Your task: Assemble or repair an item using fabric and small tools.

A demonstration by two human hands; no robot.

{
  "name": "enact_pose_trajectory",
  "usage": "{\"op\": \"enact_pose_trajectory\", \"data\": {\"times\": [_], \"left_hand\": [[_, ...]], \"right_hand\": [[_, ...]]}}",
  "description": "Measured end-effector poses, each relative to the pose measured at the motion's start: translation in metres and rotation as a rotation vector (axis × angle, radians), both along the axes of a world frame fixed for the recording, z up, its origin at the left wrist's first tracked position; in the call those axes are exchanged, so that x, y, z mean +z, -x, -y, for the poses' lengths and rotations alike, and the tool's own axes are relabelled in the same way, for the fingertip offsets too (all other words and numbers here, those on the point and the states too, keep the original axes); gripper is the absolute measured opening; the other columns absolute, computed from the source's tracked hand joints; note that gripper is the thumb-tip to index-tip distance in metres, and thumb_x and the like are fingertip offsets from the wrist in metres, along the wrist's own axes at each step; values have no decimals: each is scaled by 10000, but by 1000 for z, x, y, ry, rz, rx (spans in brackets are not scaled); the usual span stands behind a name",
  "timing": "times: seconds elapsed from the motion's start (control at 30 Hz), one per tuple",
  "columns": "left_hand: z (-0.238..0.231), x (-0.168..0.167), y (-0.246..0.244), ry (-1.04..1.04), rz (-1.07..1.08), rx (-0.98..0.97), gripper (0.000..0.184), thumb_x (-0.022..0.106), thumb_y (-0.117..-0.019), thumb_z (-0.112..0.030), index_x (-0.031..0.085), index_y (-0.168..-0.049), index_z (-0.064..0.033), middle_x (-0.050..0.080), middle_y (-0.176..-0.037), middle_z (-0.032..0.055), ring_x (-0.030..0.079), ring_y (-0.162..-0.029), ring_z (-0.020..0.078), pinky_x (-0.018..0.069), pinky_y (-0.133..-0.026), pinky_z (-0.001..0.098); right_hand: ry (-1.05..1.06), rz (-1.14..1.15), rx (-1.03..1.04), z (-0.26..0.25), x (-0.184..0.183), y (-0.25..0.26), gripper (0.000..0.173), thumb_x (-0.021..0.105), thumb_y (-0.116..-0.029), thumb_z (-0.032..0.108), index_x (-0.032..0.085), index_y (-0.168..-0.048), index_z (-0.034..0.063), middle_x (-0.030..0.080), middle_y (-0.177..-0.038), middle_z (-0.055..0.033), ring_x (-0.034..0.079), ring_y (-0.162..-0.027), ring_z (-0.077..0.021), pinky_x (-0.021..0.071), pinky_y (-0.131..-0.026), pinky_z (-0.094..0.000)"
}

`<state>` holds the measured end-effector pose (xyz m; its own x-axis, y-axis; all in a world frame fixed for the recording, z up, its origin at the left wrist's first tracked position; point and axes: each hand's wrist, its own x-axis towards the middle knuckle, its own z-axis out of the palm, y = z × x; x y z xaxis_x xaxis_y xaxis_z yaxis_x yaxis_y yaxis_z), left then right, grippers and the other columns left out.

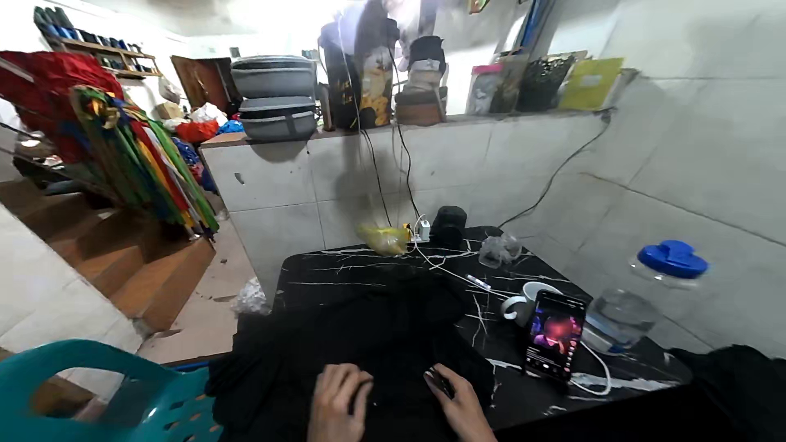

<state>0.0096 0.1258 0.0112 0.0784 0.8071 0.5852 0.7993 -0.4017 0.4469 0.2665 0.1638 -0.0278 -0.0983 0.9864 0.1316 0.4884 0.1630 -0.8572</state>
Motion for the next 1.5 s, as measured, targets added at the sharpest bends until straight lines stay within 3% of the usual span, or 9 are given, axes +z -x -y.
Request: {"op": "enact_pose_trajectory", "data": {"times": [0.23, 0.4, 0.57, 0.67, 0.87, 0.93, 1.13, 1.3, 1.5], "left_hand": [[-14, -21, -76, -7, 52, -276, 240, 721, -947, -219, 783, -1163, -137, 747, -1108, 54, 696, -1068, 194, 567, -959, 323], [-18, -28, -77, -38, 169, -365, 98, 723, -911, -85, 815, -926, -113, 766, -1000, 18, 695, -1050, 147, 551, -974, 269], [-8, -16, -67, 98, 406, -407, 50, 704, -923, -30, 743, -943, -4, 762, -959, 60, 728, -916, 78, 597, -886, 243], [-4, -10, -59, 131, 483, -431, 39, 715, -914, -20, 732, -944, -1, 759, -933, 43, 721, -869, 53, 604, -846, 234], [4, -4, -49, 174, 677, -386, 61, 703, -898, 20, 716, -954, -1, 730, -904, 18, 695, -821, 61, 604, -781, 240], [5, -2, -47, 171, 689, -363, 63, 700, -896, 27, 712, -955, 8, 724, -904, 18, 693, -820, 60, 605, -782, 241], [13, 1, -48, 127, 600, -337, 49, 710, -905, -3, 717, -946, 22, 719, -905, 46, 689, -829, 59, 598, -779, 221], [13, -1, -47, 133, 520, -393, 48, 737, -905, -41, 736, -933, -2, 713, -1052, 93, 681, -1045, 111, 573, -946, 250], [20, 2, -50, 243, 615, -325, 39, 695, -907, 18, 704, -943, 31, 717, -1046, 109, 691, -756, 87, 600, -643, 231]], "right_hand": [[-31, -233, 114, 10, 13, -7, 212, 596, -1016, 153, 710, -938, -8, 670, -844, -43, 624, -808, -55, 527, -795, -267], [-39, -202, 115, 22, 17, -11, 242, 592, -1024, 161, 718, -933, -24, 682, -864, -73, 632, -821, -78, 526, -796, -277], [-121, -187, 57, 30, 13, -2, 223, 691, -974, 186, 729, -921, -27, 713, -917, -111, 674, -870, -129, 555, -827, -301], [-143, -71, -52, 35, 18, 4, 259, 738, -944, 265, 747, -968, 8, 730, -975, -118, 705, -924, -206, 578, -869, -415], [-421, 153, -282, 55, 43, 18, 425, 764, -910, 432, 745, -1074, 41, 702, -1017, -110, 691, -755, -164, 587, -587, -349], [-468, 194, -236, 62, 47, 18, 392, 750, -929, 401, 744, -1032, 23, 711, -901, -108, 679, -689, -172, 577, -575, -352], [-369, 309, -37, 74, 53, 27, 384, 674, -987, 394, 738, -1060, 22, 753, -872, -107, 736, -713, -233, 606, -615, -429], [-352, 304, -98, 75, 50, 38, 347, 688, -977, 333, 735, -1098, 12, 759, -907, -115, 738, -716, -241, 606, -614, -435], [-406, 404, -92, 73, 46, 44, 317, 611, -1023, 315, 747, -1107, 41, 729, -838, -111, 728, -677, -249, 598, -569, -420]]}}
